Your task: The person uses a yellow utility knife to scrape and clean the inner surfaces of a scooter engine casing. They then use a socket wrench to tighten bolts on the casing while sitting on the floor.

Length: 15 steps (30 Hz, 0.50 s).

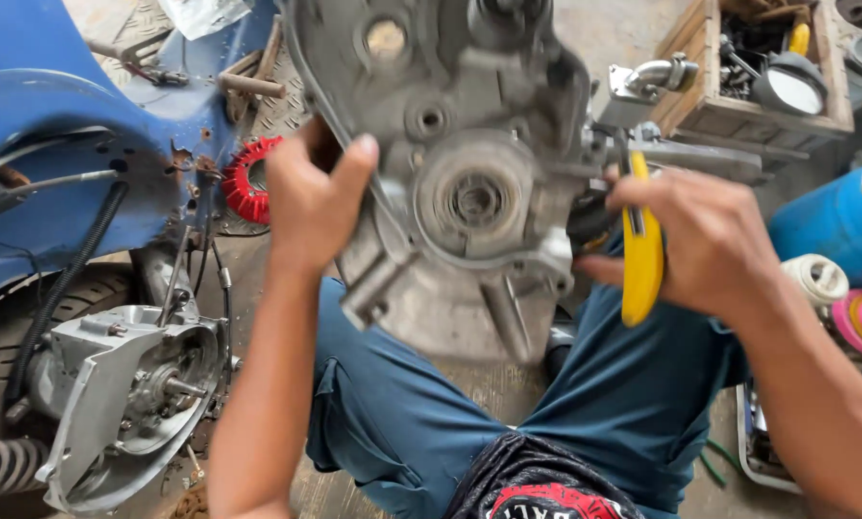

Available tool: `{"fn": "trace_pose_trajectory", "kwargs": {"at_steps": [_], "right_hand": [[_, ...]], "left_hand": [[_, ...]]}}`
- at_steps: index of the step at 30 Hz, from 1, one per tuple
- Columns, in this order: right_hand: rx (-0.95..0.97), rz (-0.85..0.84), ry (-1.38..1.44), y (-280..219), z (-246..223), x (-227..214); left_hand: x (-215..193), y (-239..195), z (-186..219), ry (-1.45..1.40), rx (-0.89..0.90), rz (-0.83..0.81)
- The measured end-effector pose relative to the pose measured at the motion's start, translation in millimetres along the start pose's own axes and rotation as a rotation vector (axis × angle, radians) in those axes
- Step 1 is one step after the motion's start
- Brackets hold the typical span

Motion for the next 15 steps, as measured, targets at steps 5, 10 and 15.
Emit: {"fn": "trace_pose_trajectory", "kwargs": {"at_steps": [5,10,15], "right_hand": [[0.032,0.062,0.000,12,2,2],[0.056,0.171,0.082,-8,-4,30],[0.447,0.202,0.265,-47,25,102]], "left_hand": [[5,33,-3,-0.135,0.100,-0.015],[15,40,-27,-0.098,0.074,-0.082],[24,52,-70,0.167,-0.284,-0.243]]}}
Point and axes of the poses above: each hand's wrist, its own y-axis towards the middle knuckle, its own x-axis out of the palm, z = x × y, the point moved 4 cm from there along y, towards the middle knuckle, and after that the axes turned 5 degrees about y, right-handed, at the moved point
